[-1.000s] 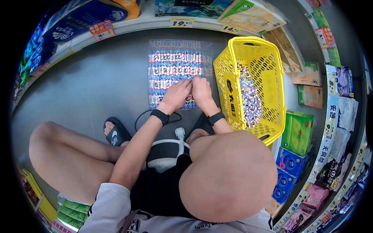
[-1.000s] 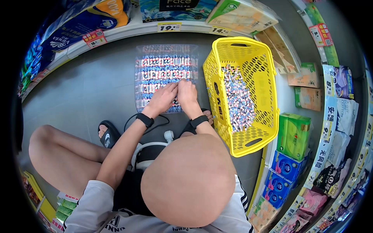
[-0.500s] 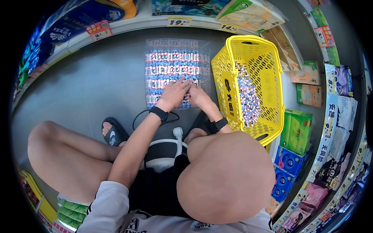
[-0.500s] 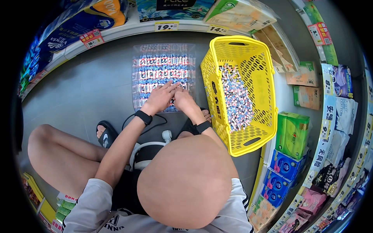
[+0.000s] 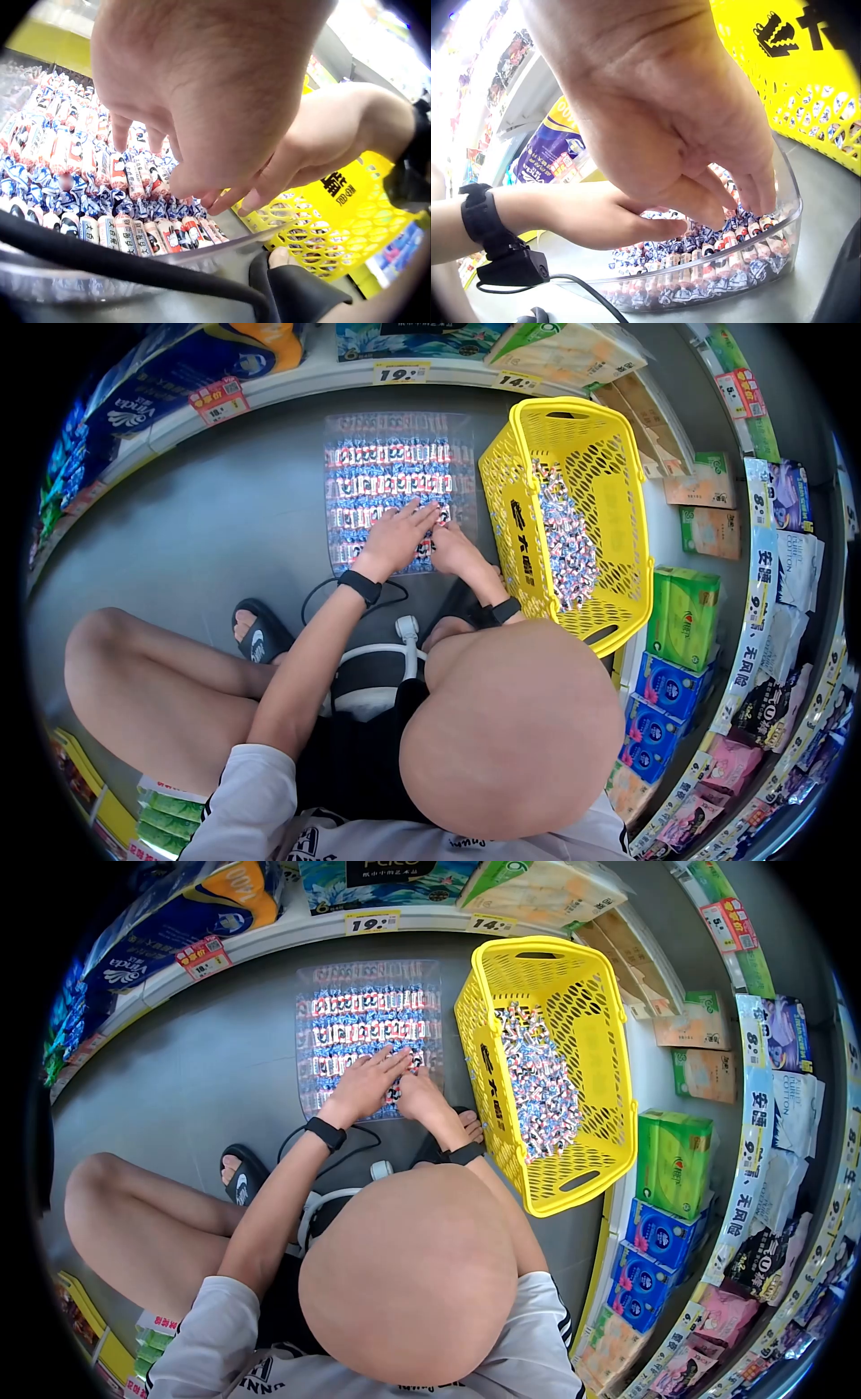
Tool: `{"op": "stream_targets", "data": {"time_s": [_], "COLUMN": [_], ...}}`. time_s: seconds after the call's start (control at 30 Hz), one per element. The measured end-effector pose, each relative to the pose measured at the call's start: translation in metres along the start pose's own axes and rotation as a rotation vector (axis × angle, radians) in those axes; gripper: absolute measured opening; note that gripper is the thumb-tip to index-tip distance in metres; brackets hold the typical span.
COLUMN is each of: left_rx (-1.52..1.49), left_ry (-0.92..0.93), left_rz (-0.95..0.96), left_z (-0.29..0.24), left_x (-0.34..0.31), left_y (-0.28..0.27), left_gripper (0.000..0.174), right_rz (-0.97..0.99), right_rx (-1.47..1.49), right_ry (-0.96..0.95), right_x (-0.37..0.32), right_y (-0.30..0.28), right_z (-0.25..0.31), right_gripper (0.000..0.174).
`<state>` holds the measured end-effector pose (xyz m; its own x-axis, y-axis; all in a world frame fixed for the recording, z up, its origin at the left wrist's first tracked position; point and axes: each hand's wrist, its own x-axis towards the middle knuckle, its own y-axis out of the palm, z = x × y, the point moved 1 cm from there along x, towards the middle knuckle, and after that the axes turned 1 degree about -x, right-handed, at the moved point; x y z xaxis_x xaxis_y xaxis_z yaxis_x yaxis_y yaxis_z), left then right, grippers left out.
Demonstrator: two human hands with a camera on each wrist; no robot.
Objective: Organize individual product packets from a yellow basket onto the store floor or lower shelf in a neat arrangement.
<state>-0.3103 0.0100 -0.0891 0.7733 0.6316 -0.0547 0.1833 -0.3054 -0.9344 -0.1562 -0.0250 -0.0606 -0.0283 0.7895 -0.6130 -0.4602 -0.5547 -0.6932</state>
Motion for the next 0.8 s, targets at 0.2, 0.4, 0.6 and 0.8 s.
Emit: {"op": "stream_targets", "data": {"time_s": [0.2, 0.4, 0.6, 0.8], "left_rx": [-0.031, -0.033, -0.002, 0.065], "left_ry": [-0.036, -0.028, -0.039, 0.002], "left_rz": [0.026, 0.041, 0.039, -0.072], "left_z": [0.001, 0.002, -0.002, -0.003], "left_x": [-0.007, -0.008, -0.005, -0.009], "left_y": [-0.003, -0.005, 0.0, 0.002], "left_gripper": [0.063, 0.065, 0.066, 0.062], "right_rz": [0.078, 0.039, -0.036, -0.093], "right_rx": [-0.059, -0.09, -0.033, -0.034], "right_ry": [-0.013, 0.03, 0.013, 0.004], "right_x": [0.013, 0.013, 0.001, -0.009], "right_y": [0.014, 0.018, 0.005, -0.008], "right_z": [-0.014, -0.008, 0.004, 0.011], "right_gripper": [0.054, 0.066, 0.061, 0.059]}}
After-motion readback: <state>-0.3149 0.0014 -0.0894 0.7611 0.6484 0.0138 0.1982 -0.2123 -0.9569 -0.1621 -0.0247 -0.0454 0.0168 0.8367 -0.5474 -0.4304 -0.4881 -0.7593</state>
